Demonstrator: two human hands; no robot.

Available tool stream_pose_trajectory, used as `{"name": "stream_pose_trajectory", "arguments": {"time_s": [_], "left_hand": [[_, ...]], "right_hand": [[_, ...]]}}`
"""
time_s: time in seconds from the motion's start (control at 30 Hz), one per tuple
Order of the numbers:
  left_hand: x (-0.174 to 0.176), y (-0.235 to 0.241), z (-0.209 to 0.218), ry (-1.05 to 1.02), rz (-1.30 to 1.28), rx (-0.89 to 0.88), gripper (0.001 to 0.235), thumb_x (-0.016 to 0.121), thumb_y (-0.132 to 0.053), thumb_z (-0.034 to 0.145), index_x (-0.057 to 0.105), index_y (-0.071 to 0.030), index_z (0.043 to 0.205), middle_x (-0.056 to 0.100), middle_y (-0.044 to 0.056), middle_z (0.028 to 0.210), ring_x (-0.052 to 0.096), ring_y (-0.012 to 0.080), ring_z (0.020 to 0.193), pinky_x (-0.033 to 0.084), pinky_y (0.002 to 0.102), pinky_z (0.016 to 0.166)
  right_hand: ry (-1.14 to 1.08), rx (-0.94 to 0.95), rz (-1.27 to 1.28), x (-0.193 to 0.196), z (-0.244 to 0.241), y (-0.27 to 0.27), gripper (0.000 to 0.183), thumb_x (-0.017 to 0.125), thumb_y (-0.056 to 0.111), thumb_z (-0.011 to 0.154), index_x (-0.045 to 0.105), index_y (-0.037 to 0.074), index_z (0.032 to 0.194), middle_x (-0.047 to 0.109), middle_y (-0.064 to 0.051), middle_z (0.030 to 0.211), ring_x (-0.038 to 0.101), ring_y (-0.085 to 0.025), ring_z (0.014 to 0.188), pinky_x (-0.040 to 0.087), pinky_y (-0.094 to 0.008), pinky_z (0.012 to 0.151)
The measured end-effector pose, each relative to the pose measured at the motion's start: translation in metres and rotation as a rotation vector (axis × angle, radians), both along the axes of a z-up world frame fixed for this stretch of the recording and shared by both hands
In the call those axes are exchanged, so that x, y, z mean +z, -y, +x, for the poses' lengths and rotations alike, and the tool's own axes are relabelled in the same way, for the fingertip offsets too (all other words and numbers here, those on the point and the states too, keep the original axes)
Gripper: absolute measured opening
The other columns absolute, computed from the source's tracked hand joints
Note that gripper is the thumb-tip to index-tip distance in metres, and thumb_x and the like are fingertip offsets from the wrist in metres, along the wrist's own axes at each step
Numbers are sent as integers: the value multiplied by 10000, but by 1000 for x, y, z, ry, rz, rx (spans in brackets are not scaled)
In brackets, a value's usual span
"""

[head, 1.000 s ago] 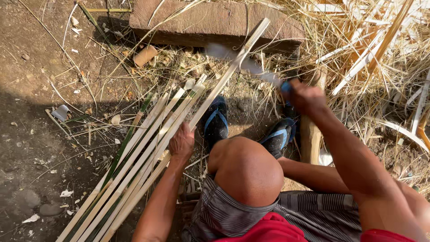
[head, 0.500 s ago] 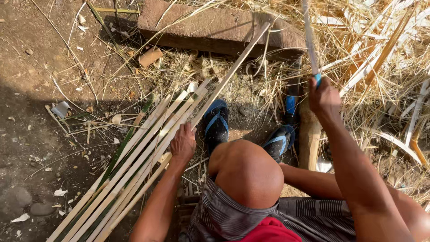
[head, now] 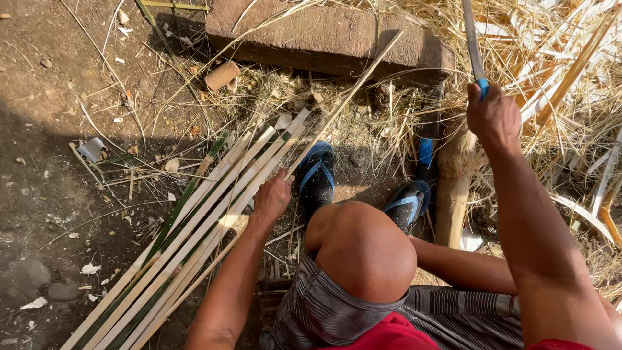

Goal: The person sits on the ground and uses a machete to shave and smooth long bamboo strips, repeatedly drawing the blade along the strips to remove the outer layer. The person then gathers the finished strips and secures them with a rubber band.

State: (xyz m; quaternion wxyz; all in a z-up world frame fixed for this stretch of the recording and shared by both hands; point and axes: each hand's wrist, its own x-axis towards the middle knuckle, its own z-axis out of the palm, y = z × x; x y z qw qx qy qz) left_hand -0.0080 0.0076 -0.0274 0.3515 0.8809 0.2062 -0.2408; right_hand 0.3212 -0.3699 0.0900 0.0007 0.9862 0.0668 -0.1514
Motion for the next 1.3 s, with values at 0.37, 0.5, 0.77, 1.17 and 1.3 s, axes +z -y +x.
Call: {"name": "stream_pose_trajectory", "arguments": {"time_s": [0.37,0.5,0.77,1.17,1.3], "left_hand": [[2,-27,9,45,-179,33,425,409,-338,1071,628,-38,1277,711,266,1069,732,408,911,592,519,821],[15,-21,26,70,-72,27,413,445,-335,1062,635,-22,1255,729,290,1006,717,444,920,574,528,829],[35,-19,-3,-137,-63,42,502,441,-465,1065,546,-89,1381,753,272,896,754,400,831,579,512,756],[16,24,21,50,-88,5,488,399,-413,1088,446,-214,1532,732,168,1192,737,345,950,612,506,827],[17,-20,-52,-240,-229,-30,503,397,-451,1097,395,-216,1542,616,184,1351,594,365,1228,391,591,1076]], "right_hand": [[-395,522,-49,-21,-142,-91,501,396,655,1021,541,176,1045,631,-32,713,491,-150,456,427,-336,382],[-169,87,24,6,-51,-63,507,383,592,1092,575,125,1130,537,-60,628,363,-132,418,327,-332,344],[-111,36,-5,-16,-63,-28,488,410,565,1084,535,96,1132,587,-89,637,362,-134,399,313,-345,327],[-13,186,355,-79,-151,-60,492,652,528,989,525,53,966,665,-225,735,655,-467,671,511,-561,599],[-94,119,443,-74,-167,-59,475,656,516,993,530,58,965,655,-231,745,650,-481,701,489,-567,608]]}}
